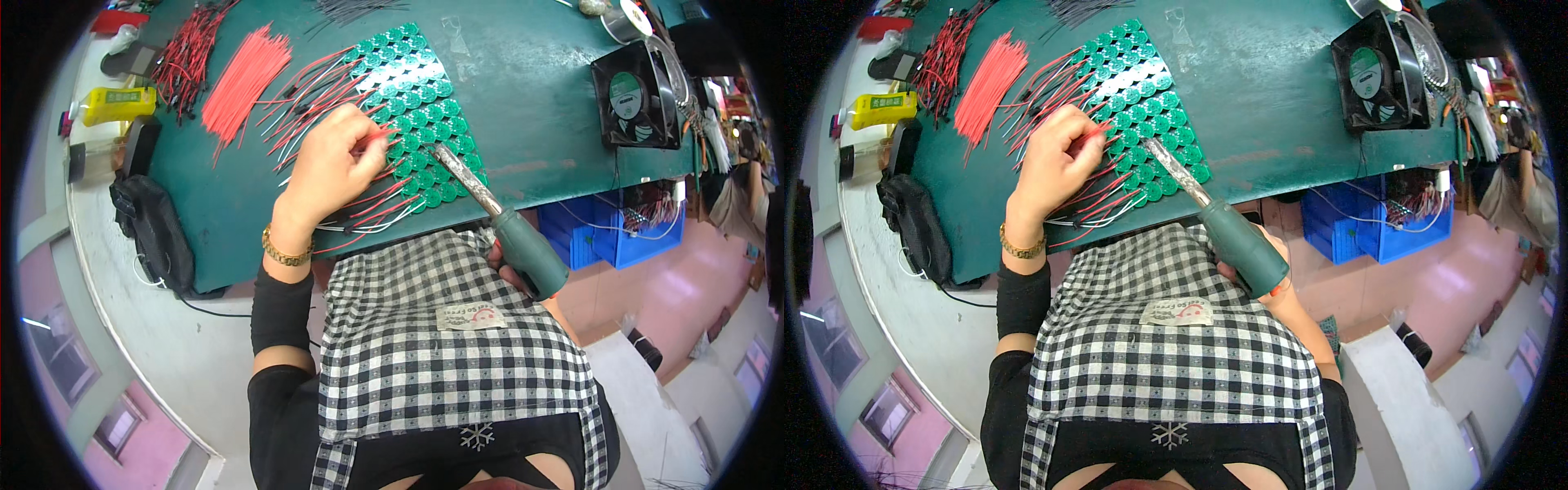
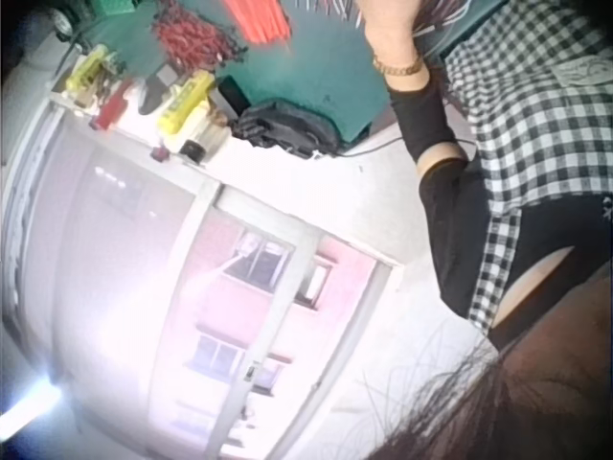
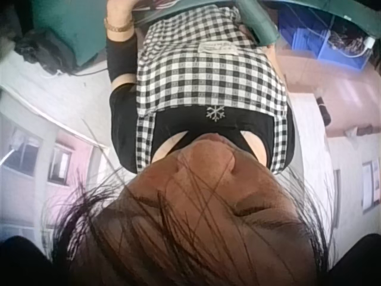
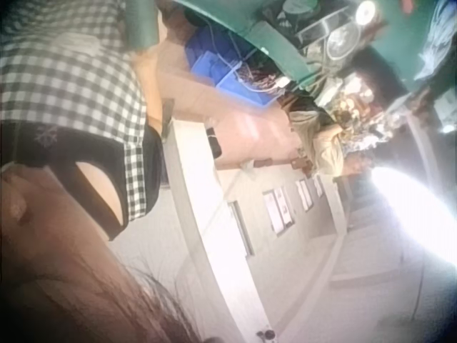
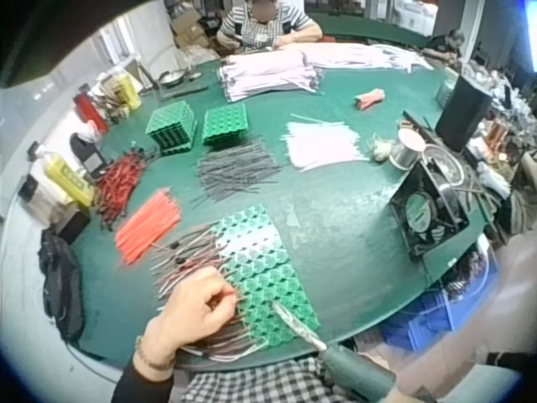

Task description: The person solders red, black, and white wires onto LED PCB modules using a soldering iron and pliers.

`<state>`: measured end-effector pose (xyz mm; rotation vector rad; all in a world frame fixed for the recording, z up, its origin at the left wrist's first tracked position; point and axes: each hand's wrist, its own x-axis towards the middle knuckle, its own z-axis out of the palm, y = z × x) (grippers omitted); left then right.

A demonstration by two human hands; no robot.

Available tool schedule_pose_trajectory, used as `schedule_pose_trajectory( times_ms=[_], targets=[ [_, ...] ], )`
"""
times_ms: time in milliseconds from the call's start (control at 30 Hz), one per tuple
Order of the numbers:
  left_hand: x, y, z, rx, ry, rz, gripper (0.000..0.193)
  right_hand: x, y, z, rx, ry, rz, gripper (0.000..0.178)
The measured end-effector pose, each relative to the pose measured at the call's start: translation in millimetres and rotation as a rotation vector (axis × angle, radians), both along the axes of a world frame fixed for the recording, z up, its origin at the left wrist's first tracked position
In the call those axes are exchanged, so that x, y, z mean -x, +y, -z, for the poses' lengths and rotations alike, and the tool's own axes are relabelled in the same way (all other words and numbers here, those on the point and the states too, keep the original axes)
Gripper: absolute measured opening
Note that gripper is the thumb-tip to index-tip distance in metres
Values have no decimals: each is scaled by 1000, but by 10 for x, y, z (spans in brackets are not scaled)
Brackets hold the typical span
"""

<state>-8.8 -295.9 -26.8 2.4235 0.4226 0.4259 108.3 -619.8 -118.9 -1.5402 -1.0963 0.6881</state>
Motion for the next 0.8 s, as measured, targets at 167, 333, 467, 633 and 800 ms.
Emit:
schedule_pose_trajectory(
  times_ms=[167, 333, 467, 633, 800],
  targets=[
    [133, 57, -89, 66, -257, -170, 13, 94, 78, -129, 131, -13, 112, 46],
    [164, -302, -67, 292, -203, -258, 7, 193, 139, -225, 110, 6, 147, 44],
    [122, -366, 62, 191, -112, -261, 7, 184, 194, -402, 105, -142, 96, 34],
    [94, -343, 62, 277, -22, -267, 7, 265, 169, -502, 258, -40, 132, 32],
    [95, -332, 17, 287, -42, -245, 7, 299, -68, -242, 236, -29, 119, 48]
  ],
)
